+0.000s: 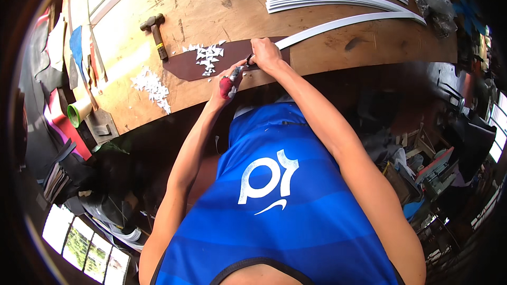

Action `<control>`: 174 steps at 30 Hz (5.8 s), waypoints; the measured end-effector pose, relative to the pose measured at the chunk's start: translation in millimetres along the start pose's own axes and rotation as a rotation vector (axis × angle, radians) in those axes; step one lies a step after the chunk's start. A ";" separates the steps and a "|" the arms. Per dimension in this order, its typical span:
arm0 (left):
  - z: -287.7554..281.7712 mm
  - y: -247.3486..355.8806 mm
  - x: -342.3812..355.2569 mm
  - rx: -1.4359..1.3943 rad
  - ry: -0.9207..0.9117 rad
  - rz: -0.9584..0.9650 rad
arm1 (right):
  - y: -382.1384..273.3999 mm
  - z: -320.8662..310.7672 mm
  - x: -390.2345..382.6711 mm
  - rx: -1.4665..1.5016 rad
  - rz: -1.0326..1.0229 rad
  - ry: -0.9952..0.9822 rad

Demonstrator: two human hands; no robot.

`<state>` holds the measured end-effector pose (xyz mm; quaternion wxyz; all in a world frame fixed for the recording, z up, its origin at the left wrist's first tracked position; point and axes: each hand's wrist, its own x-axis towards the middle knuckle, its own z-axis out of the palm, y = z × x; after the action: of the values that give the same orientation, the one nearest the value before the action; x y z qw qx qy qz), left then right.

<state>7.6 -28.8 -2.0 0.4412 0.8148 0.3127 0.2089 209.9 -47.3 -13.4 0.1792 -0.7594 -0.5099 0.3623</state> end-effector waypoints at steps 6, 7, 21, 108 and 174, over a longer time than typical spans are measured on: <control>-2.0 -7.1 -11.5 0.077 -0.039 -0.024 | -5.9 -5.7 -0.6 -0.031 0.095 -0.081; -2.0 -5.9 -14.8 0.092 -0.031 -0.004 | -5.5 -4.7 -1.6 -0.033 0.095 -0.085; 8.9 -13.0 -14.4 0.114 0.028 0.000 | -3.8 -5.9 0.2 -0.031 0.013 -0.041; 198.8 95.2 25.6 -0.326 1.360 -0.692 | -8.7 -14.0 5.9 -0.142 -0.249 -0.300; 17.1 79.6 -29.2 0.076 0.964 -0.206 | -6.0 -43.1 -8.4 -0.206 -0.658 -0.131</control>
<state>23.1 -92.2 54.8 0.2347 0.6057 0.5677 0.5057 235.8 -48.2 22.6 0.1756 -0.5435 -0.7716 0.2799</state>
